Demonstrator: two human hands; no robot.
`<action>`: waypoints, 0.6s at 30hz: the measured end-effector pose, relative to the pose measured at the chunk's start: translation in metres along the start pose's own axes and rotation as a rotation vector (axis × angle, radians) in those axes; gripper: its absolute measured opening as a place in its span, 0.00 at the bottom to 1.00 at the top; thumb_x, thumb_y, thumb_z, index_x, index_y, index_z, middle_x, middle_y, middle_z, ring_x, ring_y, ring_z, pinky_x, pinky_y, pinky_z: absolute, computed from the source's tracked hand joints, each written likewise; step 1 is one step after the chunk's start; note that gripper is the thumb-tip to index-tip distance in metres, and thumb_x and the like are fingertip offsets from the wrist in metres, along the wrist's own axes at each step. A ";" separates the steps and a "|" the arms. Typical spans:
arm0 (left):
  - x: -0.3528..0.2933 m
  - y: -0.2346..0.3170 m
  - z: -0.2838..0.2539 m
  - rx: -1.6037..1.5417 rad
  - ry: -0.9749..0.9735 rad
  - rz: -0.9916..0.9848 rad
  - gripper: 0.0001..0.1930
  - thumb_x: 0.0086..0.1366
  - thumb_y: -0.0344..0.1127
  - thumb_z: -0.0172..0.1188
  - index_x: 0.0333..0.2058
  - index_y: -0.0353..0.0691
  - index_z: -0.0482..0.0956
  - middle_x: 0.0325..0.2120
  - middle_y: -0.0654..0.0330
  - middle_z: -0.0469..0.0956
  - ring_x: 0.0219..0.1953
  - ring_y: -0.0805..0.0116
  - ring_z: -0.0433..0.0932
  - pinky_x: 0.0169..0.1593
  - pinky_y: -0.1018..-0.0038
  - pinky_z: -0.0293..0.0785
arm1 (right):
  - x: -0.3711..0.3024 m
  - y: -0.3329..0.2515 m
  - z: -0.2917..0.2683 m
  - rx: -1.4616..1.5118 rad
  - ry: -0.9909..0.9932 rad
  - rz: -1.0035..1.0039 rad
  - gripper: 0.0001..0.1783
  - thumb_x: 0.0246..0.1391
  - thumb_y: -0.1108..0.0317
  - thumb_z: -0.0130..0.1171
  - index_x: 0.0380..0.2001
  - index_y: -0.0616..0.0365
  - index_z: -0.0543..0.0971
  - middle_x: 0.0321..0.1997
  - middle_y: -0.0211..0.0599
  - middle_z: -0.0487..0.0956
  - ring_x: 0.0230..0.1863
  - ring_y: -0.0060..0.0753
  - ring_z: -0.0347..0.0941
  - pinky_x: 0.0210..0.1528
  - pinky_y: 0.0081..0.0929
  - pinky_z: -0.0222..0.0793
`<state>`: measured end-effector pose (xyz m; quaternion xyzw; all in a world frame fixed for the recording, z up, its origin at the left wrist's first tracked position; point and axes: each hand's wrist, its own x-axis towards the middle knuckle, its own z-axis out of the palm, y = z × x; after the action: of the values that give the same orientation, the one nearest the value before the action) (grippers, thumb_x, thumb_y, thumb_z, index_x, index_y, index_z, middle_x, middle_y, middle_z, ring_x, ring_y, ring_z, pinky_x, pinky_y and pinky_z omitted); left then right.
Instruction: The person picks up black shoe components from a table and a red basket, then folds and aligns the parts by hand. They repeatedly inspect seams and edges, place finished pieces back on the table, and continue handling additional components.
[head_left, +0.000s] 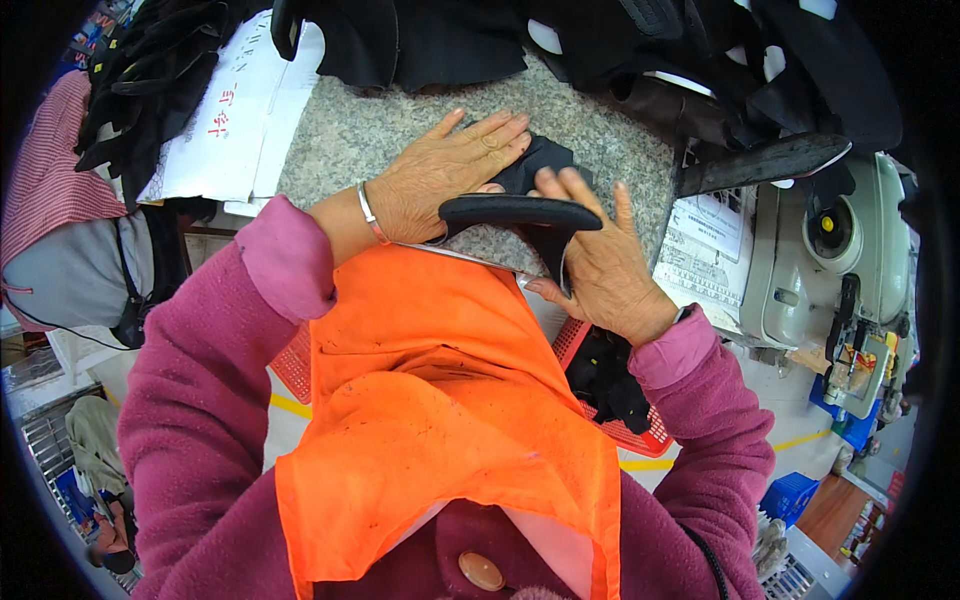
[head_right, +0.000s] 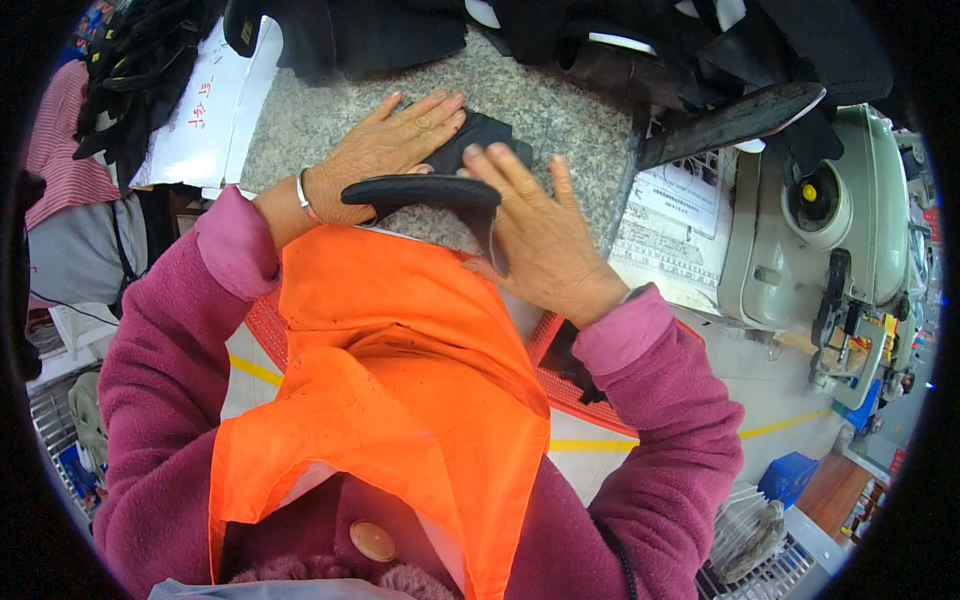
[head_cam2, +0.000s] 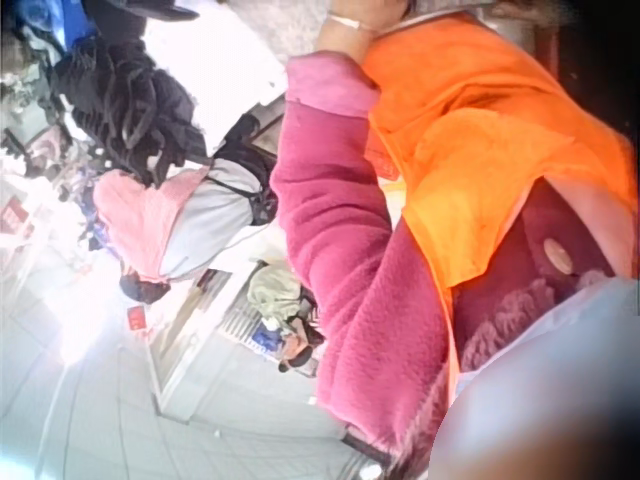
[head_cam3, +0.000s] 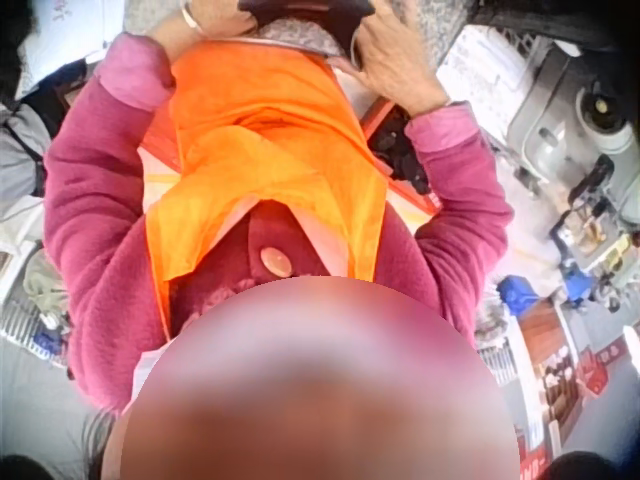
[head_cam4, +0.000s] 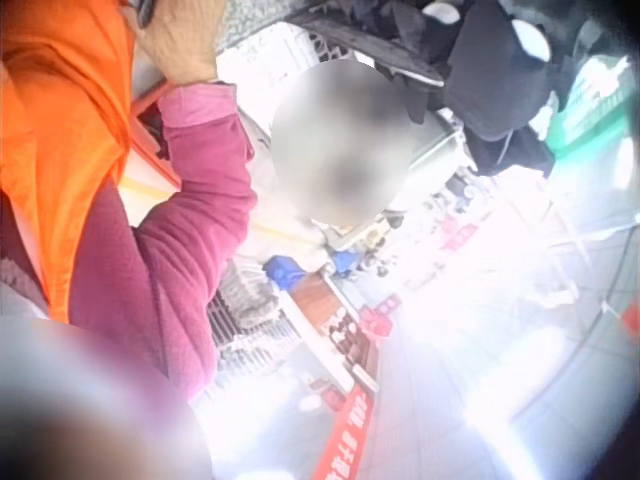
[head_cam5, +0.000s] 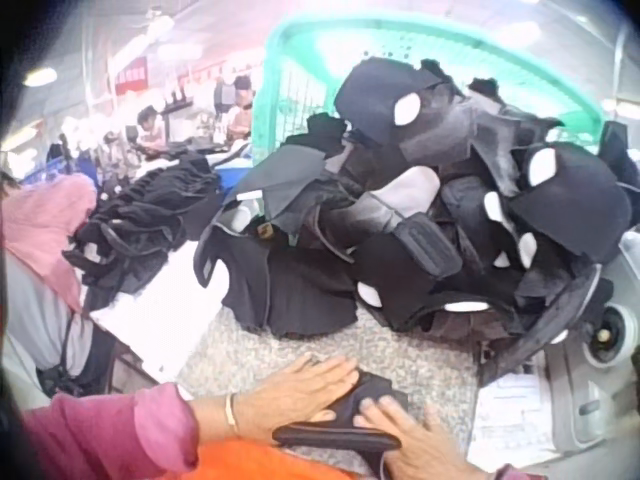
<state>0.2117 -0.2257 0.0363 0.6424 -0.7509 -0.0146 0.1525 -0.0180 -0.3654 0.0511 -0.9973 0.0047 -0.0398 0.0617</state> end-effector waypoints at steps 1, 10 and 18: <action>0.000 0.000 -0.002 -0.007 0.021 0.022 0.31 0.69 0.42 0.49 0.67 0.37 0.55 0.69 0.53 0.52 0.72 0.57 0.48 0.69 0.50 0.45 | 0.004 0.000 -0.002 0.020 -0.009 -0.028 0.37 0.54 0.42 0.55 0.54 0.65 0.73 0.74 0.39 0.52 0.75 0.40 0.43 0.70 0.63 0.36; 0.000 0.003 -0.004 -0.042 0.043 0.012 0.37 0.63 0.41 0.55 0.68 0.40 0.53 0.69 0.50 0.52 0.71 0.55 0.50 0.67 0.44 0.44 | 0.009 0.013 -0.007 0.123 0.101 -0.202 0.19 0.48 0.70 0.64 0.43 0.69 0.77 0.41 0.45 0.74 0.51 0.47 0.69 0.68 0.56 0.50; 0.005 0.009 -0.002 0.089 -0.039 -0.066 0.34 0.69 0.48 0.48 0.66 0.33 0.55 0.68 0.48 0.52 0.71 0.53 0.51 0.68 0.48 0.46 | -0.005 0.007 0.000 0.129 0.073 -0.156 0.18 0.45 0.74 0.53 0.39 0.76 0.77 0.63 0.55 0.68 0.67 0.52 0.61 0.64 0.52 0.58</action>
<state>0.2029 -0.2283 0.0416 0.6726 -0.7320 0.0011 0.1087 -0.0226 -0.3720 0.0500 -0.9864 -0.0734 -0.0810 0.1225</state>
